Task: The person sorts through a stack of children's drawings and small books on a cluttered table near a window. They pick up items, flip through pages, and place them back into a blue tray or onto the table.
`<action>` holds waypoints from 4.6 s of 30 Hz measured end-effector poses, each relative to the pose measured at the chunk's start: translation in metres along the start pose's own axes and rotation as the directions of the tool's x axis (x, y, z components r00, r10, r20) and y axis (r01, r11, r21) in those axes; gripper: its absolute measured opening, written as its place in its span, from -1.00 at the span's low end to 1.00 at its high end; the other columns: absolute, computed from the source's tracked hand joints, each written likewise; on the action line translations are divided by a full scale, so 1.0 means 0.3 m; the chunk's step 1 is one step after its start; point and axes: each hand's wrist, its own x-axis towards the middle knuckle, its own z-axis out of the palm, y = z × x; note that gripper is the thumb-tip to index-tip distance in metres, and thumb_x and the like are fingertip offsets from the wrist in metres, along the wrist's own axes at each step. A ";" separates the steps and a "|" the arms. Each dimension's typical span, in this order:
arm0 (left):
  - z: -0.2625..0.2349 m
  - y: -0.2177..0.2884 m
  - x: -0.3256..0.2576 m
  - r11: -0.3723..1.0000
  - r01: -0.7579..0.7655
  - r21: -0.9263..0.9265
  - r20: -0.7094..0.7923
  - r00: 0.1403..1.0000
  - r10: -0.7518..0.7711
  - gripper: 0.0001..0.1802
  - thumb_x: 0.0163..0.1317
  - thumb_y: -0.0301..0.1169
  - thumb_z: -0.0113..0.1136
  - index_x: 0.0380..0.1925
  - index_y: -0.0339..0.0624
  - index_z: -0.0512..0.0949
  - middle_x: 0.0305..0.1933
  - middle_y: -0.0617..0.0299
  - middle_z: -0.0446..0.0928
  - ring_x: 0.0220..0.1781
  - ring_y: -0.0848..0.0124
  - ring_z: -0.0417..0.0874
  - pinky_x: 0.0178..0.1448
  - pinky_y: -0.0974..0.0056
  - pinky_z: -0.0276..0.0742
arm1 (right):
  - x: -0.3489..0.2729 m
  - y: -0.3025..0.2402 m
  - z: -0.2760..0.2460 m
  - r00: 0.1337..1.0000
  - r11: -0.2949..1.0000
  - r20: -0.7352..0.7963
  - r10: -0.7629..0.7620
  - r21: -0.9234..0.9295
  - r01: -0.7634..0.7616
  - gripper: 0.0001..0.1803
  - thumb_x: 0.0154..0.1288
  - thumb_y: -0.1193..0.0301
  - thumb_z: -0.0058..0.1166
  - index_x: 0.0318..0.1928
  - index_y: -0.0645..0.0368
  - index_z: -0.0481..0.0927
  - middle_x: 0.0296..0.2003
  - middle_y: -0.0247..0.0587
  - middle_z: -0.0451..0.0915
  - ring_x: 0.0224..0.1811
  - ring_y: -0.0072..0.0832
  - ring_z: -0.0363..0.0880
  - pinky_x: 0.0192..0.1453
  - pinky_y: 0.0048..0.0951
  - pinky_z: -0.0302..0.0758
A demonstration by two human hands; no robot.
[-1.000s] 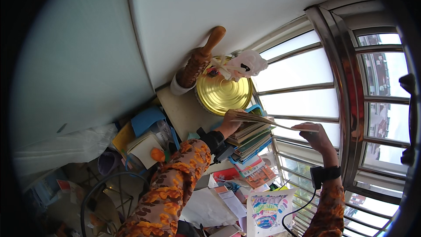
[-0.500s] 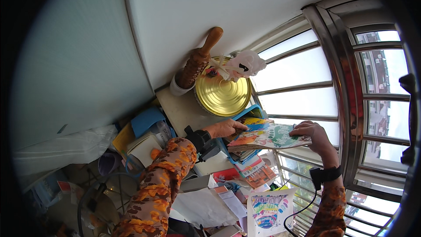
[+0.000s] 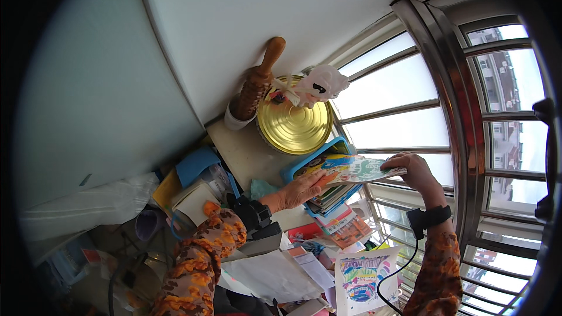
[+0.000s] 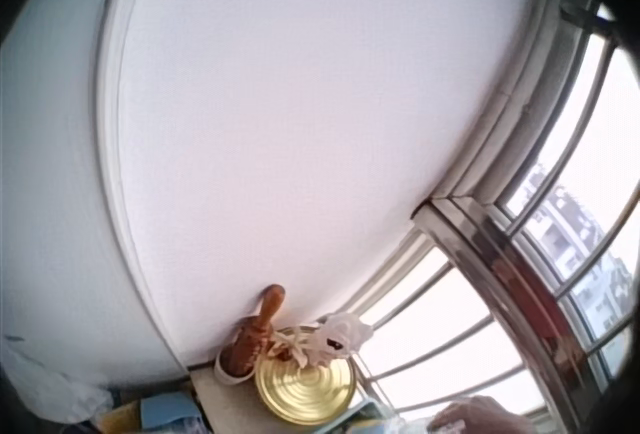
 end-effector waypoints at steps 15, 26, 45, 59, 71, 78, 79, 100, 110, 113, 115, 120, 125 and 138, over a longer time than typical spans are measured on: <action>-0.011 0.001 0.058 0.744 0.335 0.578 -0.144 0.939 -0.311 -0.53 0.30 -0.24 -0.12 0.09 -0.28 0.49 0.14 -0.16 0.49 0.24 0.05 0.44 0.25 -0.05 0.35 | 0.118 -0.044 0.101 0.996 0.978 0.076 0.046 -0.207 -0.029 -0.69 0.26 0.62 0.05 -0.23 -0.10 0.76 -0.27 -0.34 0.73 -0.18 -0.33 0.68 -0.04 -0.31 0.59; 0.015 -0.087 0.059 0.799 0.319 0.509 -0.144 0.947 -0.287 -0.66 0.21 -0.31 -0.09 -0.17 -0.36 0.47 0.09 -0.27 0.47 0.11 -0.18 0.45 0.20 -0.05 0.40 | 0.225 -0.110 0.208 0.994 0.935 0.070 0.085 -0.350 -0.056 -0.74 0.27 0.46 0.07 -0.21 -0.23 0.76 -0.22 -0.41 0.71 0.00 -0.39 0.60 0.16 -0.25 0.41; 0.032 -0.086 0.057 0.858 0.471 0.203 -0.269 0.870 -0.414 -0.55 0.11 -0.34 -0.05 -0.08 -0.47 0.49 0.03 -0.27 0.50 0.15 -0.15 0.47 0.26 0.03 0.37 | 0.246 -0.184 0.396 0.993 0.966 -0.036 -0.116 -0.238 0.104 -0.77 0.19 0.50 0.12 -0.18 -0.07 0.72 -0.16 -0.38 0.66 -0.01 -0.38 0.59 0.11 -0.31 0.50; 0.018 0.112 0.044 0.844 0.414 0.340 -0.362 0.886 -0.288 -0.39 0.36 -0.15 -0.10 0.22 -0.44 0.35 0.17 -0.24 0.46 0.19 -0.15 0.44 0.30 0.00 0.33 | 0.212 -0.169 0.452 0.879 0.933 -0.476 0.011 0.321 0.163 -0.66 0.22 0.65 0.02 -0.01 0.12 0.62 0.02 -0.09 0.60 0.12 -0.17 0.54 0.22 -0.25 0.47; -0.020 0.029 0.065 0.907 0.294 0.300 -0.305 0.931 -0.201 -0.24 0.37 0.07 -0.14 0.24 -0.46 0.32 0.14 -0.33 0.47 0.22 -0.20 0.42 0.29 0.04 0.31 | -0.297 -0.302 0.545 0.732 0.355 -0.343 0.589 0.923 0.147 -0.68 0.52 0.32 -0.16 0.13 0.20 0.47 -0.43 -0.42 0.49 -0.43 -0.73 0.36 -0.37 -0.70 0.29; -0.056 0.067 0.010 0.888 0.345 0.305 -0.286 0.922 -0.260 -0.23 0.33 0.06 -0.06 0.28 -0.43 0.30 0.28 -0.30 0.37 0.36 -0.08 0.35 0.38 0.11 0.25 | -0.707 -0.564 0.749 0.944 -0.095 0.289 0.161 0.956 -0.277 -0.67 0.43 0.27 -0.30 -0.06 0.21 0.47 -0.57 -0.51 0.33 -0.56 -0.74 0.21 -0.48 -0.65 0.12; -0.069 0.075 -0.007 0.891 0.333 0.309 -0.303 0.922 -0.240 -0.26 0.33 0.02 -0.04 0.26 -0.42 0.31 0.27 -0.28 0.38 0.35 -0.08 0.36 0.37 0.11 0.26 | -0.721 -0.616 0.796 0.945 -0.105 0.317 0.078 0.946 -0.308 -0.71 0.37 0.36 -0.25 -0.07 0.20 0.48 -0.56 -0.49 0.32 -0.55 -0.72 0.21 -0.46 -0.61 0.17; 0.225 0.313 -0.764 0.752 0.331 0.570 -0.002 0.916 -0.402 -0.33 0.15 -0.43 0.14 0.31 -0.21 0.26 0.29 -0.11 0.38 0.30 -0.01 0.40 0.33 0.16 0.35 | -1.030 -0.696 1.206 0.792 0.298 0.077 0.605 0.901 -0.315 -0.59 0.21 0.37 0.02 0.09 0.15 0.46 -0.22 0.12 0.60 -0.15 0.00 0.61 -0.03 -0.15 0.50; 0.264 0.453 -0.781 0.815 0.360 0.454 0.222 0.840 -0.495 -0.63 0.18 -0.47 0.13 0.03 -0.17 0.49 -0.24 -0.16 0.54 -0.19 -0.01 0.61 -0.10 0.17 0.52 | -1.060 -0.715 1.205 0.871 0.349 0.143 0.470 0.876 -0.332 -0.69 0.24 0.35 0.02 -0.03 0.17 0.56 -0.24 0.10 0.63 -0.20 -0.07 0.63 -0.07 -0.20 0.52; 0.257 0.420 -0.778 0.792 0.305 0.529 0.108 0.901 -0.419 -0.54 0.17 -0.47 0.15 0.12 -0.18 0.42 -0.15 -0.14 0.55 -0.11 -0.05 0.59 -0.03 0.11 0.52 | -1.058 -0.720 1.184 0.884 0.309 0.160 0.439 0.897 -0.316 -0.69 0.24 0.34 0.06 -0.03 0.17 0.56 -0.24 0.09 0.62 -0.19 -0.06 0.62 -0.06 -0.19 0.52; 0.241 0.379 -0.762 0.733 0.275 0.622 0.021 0.930 -0.367 -0.48 0.15 -0.47 0.17 0.16 -0.18 0.37 -0.07 -0.12 0.53 -0.03 -0.07 0.56 0.04 0.07 0.50 | -1.041 -0.729 1.170 0.902 0.305 0.118 0.415 0.916 -0.261 -0.70 0.25 0.33 0.09 -0.04 0.17 0.56 -0.24 0.07 0.61 -0.17 -0.07 0.61 -0.04 -0.21 0.51; 0.196 0.280 -0.709 0.652 0.403 0.642 -0.137 0.897 -0.419 -0.46 0.11 -0.45 0.21 0.13 -0.21 0.34 0.01 -0.05 0.47 0.09 -0.05 0.50 0.16 0.03 0.43 | -0.994 -0.770 1.120 0.958 0.400 -0.105 0.266 0.916 -0.011 -0.68 0.28 0.33 0.14 0.01 0.15 0.54 -0.05 0.01 0.53 0.03 -0.04 0.50 0.11 -0.21 0.45; 0.145 0.260 -0.693 0.624 0.544 0.561 -0.299 0.836 -0.460 -0.54 0.10 -0.47 0.17 0.06 -0.21 0.42 -0.08 0.04 0.53 -0.07 0.13 0.59 0.04 0.13 0.51 | -0.919 -0.797 1.093 0.923 0.708 -0.380 -0.068 0.633 0.313 -0.46 0.19 0.34 0.23 0.17 0.19 0.42 0.21 0.02 0.33 0.23 -0.01 0.35 0.23 -0.22 0.43; 0.104 0.217 -0.712 0.678 0.611 0.408 -0.298 0.791 -0.534 -0.74 0.18 -0.50 0.08 -0.12 -0.29 0.55 -0.23 0.13 0.64 -0.19 0.33 0.66 -0.05 0.28 0.55 | -0.788 -0.753 1.213 0.883 0.858 -0.254 -0.395 0.242 0.453 -0.76 0.17 0.35 0.03 -0.14 0.05 0.61 -0.05 -0.30 0.42 0.09 -0.34 0.40 0.06 -0.29 0.42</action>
